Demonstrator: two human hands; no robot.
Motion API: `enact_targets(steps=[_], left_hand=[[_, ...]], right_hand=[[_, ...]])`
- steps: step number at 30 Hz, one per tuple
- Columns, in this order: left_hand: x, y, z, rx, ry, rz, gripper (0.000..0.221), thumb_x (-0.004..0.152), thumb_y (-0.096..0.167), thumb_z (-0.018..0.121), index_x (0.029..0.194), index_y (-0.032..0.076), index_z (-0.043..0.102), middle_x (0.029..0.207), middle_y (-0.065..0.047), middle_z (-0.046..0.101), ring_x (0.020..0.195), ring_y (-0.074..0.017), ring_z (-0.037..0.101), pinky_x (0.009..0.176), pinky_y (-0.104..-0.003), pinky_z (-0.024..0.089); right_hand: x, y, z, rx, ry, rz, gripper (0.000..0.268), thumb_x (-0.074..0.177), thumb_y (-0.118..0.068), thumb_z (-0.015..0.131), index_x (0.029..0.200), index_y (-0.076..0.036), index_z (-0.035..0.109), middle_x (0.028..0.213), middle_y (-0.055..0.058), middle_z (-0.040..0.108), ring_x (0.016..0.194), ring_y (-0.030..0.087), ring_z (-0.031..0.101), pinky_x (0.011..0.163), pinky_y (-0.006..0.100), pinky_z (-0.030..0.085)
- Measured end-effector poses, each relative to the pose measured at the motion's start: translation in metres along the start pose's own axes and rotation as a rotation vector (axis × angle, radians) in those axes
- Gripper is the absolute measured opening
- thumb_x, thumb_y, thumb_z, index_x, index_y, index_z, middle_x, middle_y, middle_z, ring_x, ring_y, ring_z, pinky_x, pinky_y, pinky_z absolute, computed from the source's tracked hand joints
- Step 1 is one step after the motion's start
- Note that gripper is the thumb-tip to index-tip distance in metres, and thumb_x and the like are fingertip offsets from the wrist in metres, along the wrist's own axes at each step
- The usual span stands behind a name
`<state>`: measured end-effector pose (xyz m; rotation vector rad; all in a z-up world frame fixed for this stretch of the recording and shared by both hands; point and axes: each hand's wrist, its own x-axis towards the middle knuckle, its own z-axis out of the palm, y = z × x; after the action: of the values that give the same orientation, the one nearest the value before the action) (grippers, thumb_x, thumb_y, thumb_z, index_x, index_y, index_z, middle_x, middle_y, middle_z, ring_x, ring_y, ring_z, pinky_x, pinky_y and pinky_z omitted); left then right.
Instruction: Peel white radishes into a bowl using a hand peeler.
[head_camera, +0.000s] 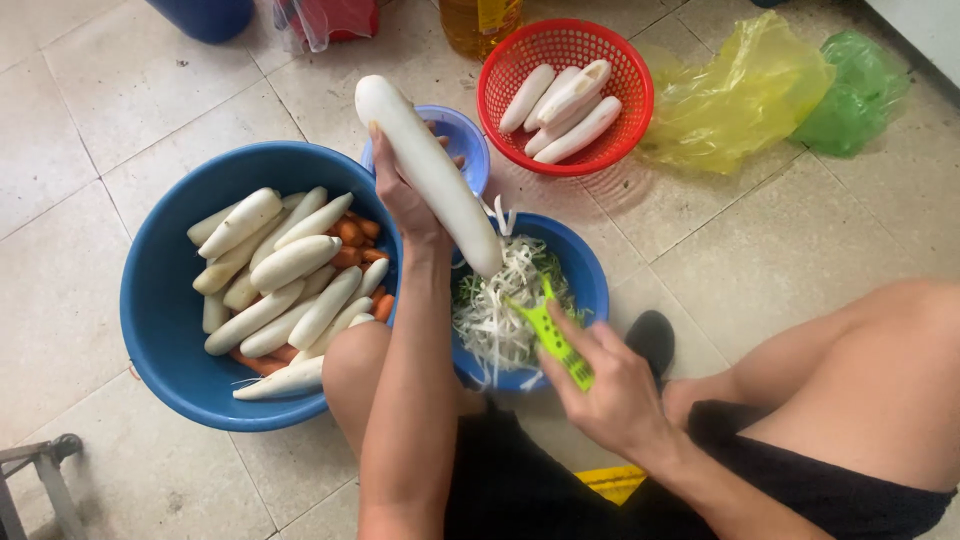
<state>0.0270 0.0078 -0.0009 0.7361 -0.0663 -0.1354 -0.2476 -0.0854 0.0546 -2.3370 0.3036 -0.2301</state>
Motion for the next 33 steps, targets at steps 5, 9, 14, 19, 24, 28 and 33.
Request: enact_targets(steps=[5,9,14,19,24,28,33], left_hand=[[-0.014,0.0,0.009,0.053,-0.018,-0.132,0.057,0.1,0.056,0.052,0.113,0.001,0.063,0.085,-0.012,0.066,0.062,-0.0228,0.066,0.053,-0.033,0.057],[-0.033,-0.005,0.02,0.045,-0.177,-0.2,0.056,0.102,0.053,0.053,0.118,-0.001,0.061,0.092,-0.012,0.069,0.074,-0.0197,0.067,0.064,-0.031,0.057],[-0.045,-0.011,0.019,0.071,-0.312,-0.221,0.053,0.103,0.047,0.054,0.13,0.002,0.058,0.107,-0.009,0.067,0.093,-0.0154,0.065,0.08,-0.03,0.056],[-0.044,-0.02,0.008,0.061,-0.375,-0.206,0.048,0.106,0.04,0.056,0.133,0.001,0.058,0.115,-0.007,0.067,0.099,-0.0136,0.064,0.085,-0.028,0.054],[-0.039,-0.019,0.006,0.157,-0.349,-0.145,0.045,0.106,0.039,0.058,0.132,0.002,0.061,0.112,-0.006,0.067,0.095,-0.0119,0.063,0.081,-0.026,0.052],[-0.029,-0.001,0.017,0.182,-0.166,-0.096,0.042,0.104,0.042,0.055,0.12,0.003,0.063,0.089,-0.012,0.067,0.067,-0.0194,0.063,0.059,-0.032,0.054],[-0.001,0.011,0.005,-0.025,-0.021,0.027,0.053,0.105,0.05,0.047,0.117,0.0,0.063,0.092,-0.013,0.07,0.077,-0.02,0.069,0.069,-0.034,0.06]], right_hand=[[0.039,-0.016,-0.019,0.03,0.086,0.014,0.056,0.088,-0.025,0.073,0.141,-0.01,0.062,0.084,0.017,0.064,0.072,0.032,0.066,0.067,0.039,0.053],[0.079,-0.023,-0.02,0.056,0.202,-0.13,0.055,0.094,-0.027,0.072,0.144,-0.008,0.061,0.092,0.018,0.067,0.082,0.031,0.068,0.075,0.039,0.054],[0.117,-0.035,-0.027,0.06,0.26,-0.159,0.057,0.098,-0.03,0.069,0.148,-0.007,0.057,0.096,0.021,0.068,0.086,0.032,0.07,0.078,0.04,0.055],[0.125,-0.034,-0.032,0.052,0.311,-0.236,0.055,0.102,-0.033,0.068,0.149,-0.007,0.057,0.101,0.022,0.069,0.092,0.034,0.072,0.083,0.041,0.055],[0.11,-0.04,-0.031,0.007,0.249,-0.186,0.056,0.099,-0.032,0.069,0.148,-0.008,0.059,0.091,0.022,0.066,0.083,0.035,0.07,0.075,0.043,0.054],[0.047,-0.037,-0.004,-0.001,0.064,-0.035,0.058,0.088,-0.03,0.073,0.143,-0.013,0.063,0.084,0.021,0.063,0.07,0.037,0.066,0.062,0.046,0.053],[-0.01,-0.005,0.007,0.002,-0.049,0.01,0.058,0.086,-0.029,0.074,0.14,-0.013,0.062,0.085,0.018,0.063,0.069,0.034,0.068,0.061,0.042,0.055]])
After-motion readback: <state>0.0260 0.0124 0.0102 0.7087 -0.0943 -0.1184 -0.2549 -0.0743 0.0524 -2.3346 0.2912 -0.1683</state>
